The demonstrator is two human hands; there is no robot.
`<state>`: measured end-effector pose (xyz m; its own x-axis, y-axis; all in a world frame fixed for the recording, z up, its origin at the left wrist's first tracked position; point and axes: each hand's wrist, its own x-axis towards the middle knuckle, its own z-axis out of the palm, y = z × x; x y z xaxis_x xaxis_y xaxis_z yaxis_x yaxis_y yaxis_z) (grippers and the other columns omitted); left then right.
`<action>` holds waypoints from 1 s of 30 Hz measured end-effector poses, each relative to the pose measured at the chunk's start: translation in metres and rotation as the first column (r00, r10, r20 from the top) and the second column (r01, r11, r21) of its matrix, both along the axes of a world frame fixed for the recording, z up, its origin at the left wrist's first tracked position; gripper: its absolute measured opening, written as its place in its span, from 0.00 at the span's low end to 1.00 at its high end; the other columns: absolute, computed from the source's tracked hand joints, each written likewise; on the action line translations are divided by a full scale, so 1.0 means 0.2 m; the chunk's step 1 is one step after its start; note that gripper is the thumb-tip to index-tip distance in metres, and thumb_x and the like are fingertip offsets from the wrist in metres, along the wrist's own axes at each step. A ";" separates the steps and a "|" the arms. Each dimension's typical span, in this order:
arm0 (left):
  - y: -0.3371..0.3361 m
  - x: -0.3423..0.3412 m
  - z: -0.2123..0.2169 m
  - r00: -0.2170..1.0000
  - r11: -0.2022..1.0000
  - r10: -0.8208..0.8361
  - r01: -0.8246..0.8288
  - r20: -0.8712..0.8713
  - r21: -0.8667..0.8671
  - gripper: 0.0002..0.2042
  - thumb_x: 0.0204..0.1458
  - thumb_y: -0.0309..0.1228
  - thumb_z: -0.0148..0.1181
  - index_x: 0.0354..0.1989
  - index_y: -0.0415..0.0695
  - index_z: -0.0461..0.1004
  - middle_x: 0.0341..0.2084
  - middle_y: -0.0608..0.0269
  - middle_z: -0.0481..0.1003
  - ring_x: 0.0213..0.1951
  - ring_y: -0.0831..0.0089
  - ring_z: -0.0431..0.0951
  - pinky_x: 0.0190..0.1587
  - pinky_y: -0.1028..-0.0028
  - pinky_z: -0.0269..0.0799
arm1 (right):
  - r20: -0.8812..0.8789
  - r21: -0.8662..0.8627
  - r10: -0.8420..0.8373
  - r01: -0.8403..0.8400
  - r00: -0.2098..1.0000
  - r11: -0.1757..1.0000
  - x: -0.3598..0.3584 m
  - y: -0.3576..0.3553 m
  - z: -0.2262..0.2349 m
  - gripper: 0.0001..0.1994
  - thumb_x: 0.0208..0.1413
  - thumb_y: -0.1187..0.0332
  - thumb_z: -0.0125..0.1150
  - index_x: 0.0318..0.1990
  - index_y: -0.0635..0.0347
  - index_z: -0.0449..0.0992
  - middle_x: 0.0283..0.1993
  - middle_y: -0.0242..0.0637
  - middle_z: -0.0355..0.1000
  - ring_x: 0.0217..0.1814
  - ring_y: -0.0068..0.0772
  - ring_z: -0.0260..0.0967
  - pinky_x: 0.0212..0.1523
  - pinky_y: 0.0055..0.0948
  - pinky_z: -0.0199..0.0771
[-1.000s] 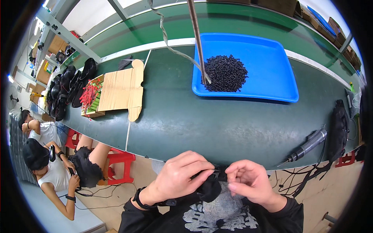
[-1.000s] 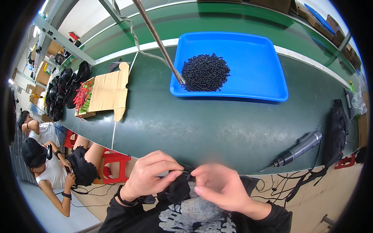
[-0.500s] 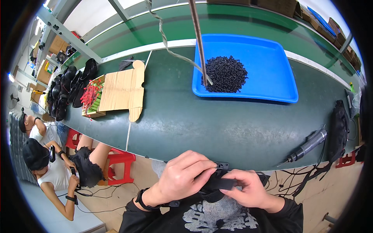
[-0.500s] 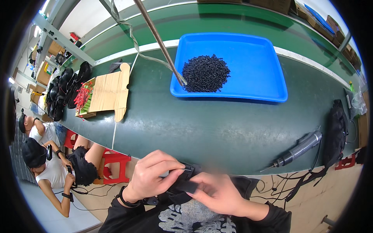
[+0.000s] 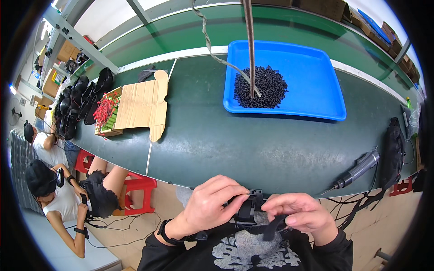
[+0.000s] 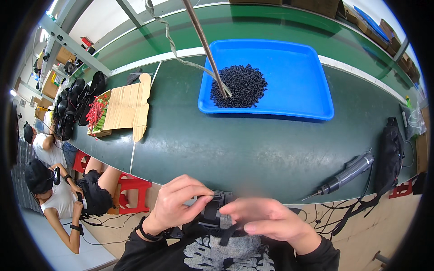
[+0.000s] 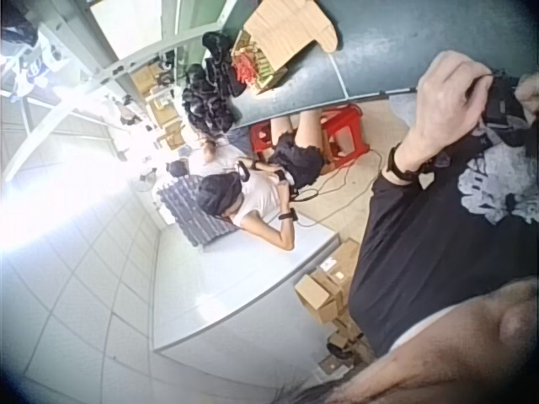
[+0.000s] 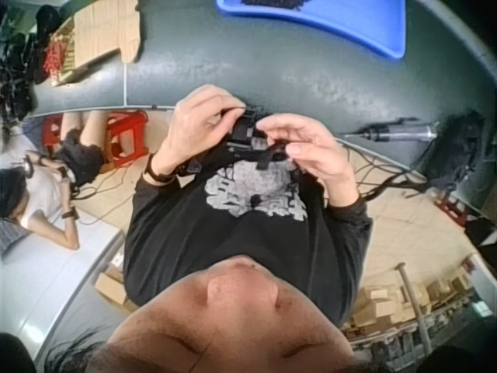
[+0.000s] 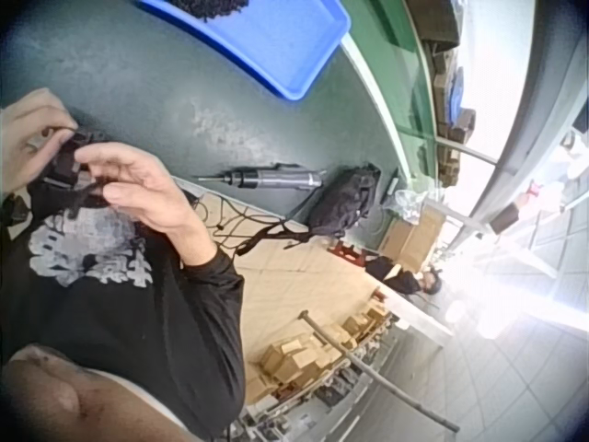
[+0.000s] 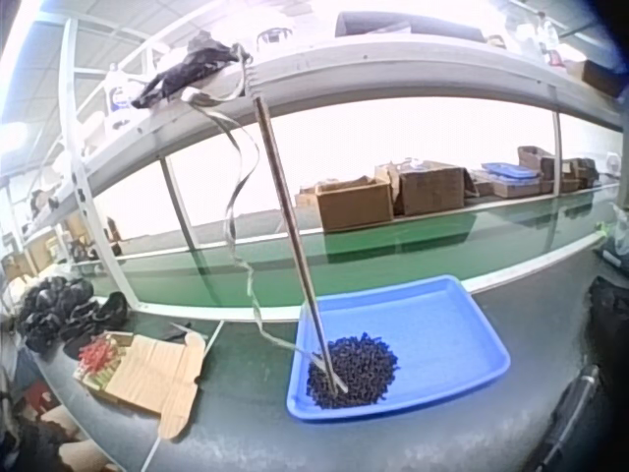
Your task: The recorder is seen assembling small electronic components on a workbench in a factory setting.
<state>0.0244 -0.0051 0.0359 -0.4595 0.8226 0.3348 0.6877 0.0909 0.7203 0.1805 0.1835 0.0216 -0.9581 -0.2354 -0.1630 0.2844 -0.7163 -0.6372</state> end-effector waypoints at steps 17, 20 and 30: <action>0.01 0.01 0.00 1.000 0.999 0.001 -0.001 0.014 0.041 0.07 0.39 0.20 0.67 0.29 0.40 0.78 0.24 0.63 0.74 0.26 0.68 0.75 0.27 0.72 0.72 | -0.285 -0.057 -0.435 0.437 0.854 0.897 -0.05 -0.08 -0.03 0.20 0.47 0.83 0.62 0.48 0.60 0.66 0.48 0.44 0.68 0.51 0.33 0.66 0.47 0.33 0.68; 0.01 0.03 -0.01 1.000 0.999 0.006 -0.007 0.023 0.051 0.08 0.38 0.19 0.67 0.29 0.41 0.78 0.24 0.63 0.74 0.26 0.68 0.75 0.26 0.73 0.71 | -0.395 0.365 -0.404 0.545 0.825 0.755 -0.06 -0.12 -0.01 0.23 0.44 0.85 0.65 0.48 0.63 0.66 0.47 0.43 0.65 0.43 0.28 0.70 0.39 0.27 0.71; 0.01 0.04 -0.04 0.998 0.999 -0.010 0.008 0.056 0.036 0.08 0.38 0.19 0.68 0.29 0.42 0.79 0.25 0.63 0.77 0.26 0.70 0.77 0.27 0.75 0.72 | -0.396 0.600 -0.402 0.564 0.826 0.567 -0.09 -0.19 -0.02 0.25 0.44 0.82 0.67 0.51 0.65 0.66 0.50 0.47 0.64 0.34 0.24 0.74 0.30 0.20 0.76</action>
<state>0.0332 -0.0027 0.0284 -0.4712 0.8147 0.3380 0.6469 0.0587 0.7603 0.1628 0.1449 0.0168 -0.9211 0.3689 0.1248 -0.1585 -0.0624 -0.9854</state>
